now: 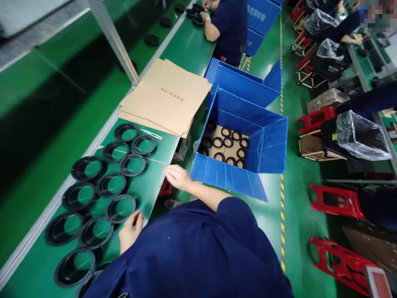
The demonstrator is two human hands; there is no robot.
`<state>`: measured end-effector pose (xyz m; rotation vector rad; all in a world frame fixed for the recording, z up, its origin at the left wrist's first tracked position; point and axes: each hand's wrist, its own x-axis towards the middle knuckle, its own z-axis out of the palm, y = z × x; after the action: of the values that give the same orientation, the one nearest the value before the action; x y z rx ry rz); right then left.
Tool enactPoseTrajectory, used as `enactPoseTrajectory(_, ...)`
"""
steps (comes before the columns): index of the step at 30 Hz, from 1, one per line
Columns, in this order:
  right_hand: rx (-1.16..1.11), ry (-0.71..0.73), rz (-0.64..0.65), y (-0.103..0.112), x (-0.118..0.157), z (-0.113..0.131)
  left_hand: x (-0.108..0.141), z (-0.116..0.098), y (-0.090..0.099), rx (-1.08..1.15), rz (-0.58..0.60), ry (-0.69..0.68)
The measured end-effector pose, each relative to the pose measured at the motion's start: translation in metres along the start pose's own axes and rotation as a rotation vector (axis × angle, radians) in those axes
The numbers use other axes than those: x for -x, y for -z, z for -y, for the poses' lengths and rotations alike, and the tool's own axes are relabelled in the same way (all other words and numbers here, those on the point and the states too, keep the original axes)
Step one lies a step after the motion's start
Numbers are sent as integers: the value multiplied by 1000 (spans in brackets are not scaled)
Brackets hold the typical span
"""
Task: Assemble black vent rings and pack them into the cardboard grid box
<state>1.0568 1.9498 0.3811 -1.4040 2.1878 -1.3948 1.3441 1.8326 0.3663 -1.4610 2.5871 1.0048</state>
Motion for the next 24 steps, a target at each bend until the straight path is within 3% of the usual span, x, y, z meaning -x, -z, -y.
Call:
enactPoseTrajectory(3,138,-517,-243,87,21,-67,-38,-65,-12,29,41,-196)
enactPoseTrajectory(5,206,-895,-259,139,40,-125,-61,-124,-33,39,88,-327)
enactPoseTrajectory(7,224,-1164,-218,181,64,-184,-83,-189,-69,54,170,-417)
enactPoseTrajectory(9,210,-1315,-180,212,91,-240,-106,-256,-122,80,286,-453)
enactPoseTrajectory(11,186,-1430,-134,231,118,-289,-133,-315,-190,101,429,-428)
enactPoseTrajectory(14,124,-1517,-71,242,150,-346,-178,-378,-300,-15,641,-257)
enactPoseTrajectory(17,36,-1536,-49,237,174,-383,-215,-405,-395,-275,728,-30)
enactPoseTrajectory(19,-34,-1532,-53,229,188,-399,-229,-406,-441,-428,690,46)
enactPoseTrajectory(21,-103,-1529,-59,220,201,-409,-235,-401,-473,-551,616,52)
enactPoseTrajectory(24,-193,-1528,-65,209,220,-417,-242,-387,-503,-587,567,-21)
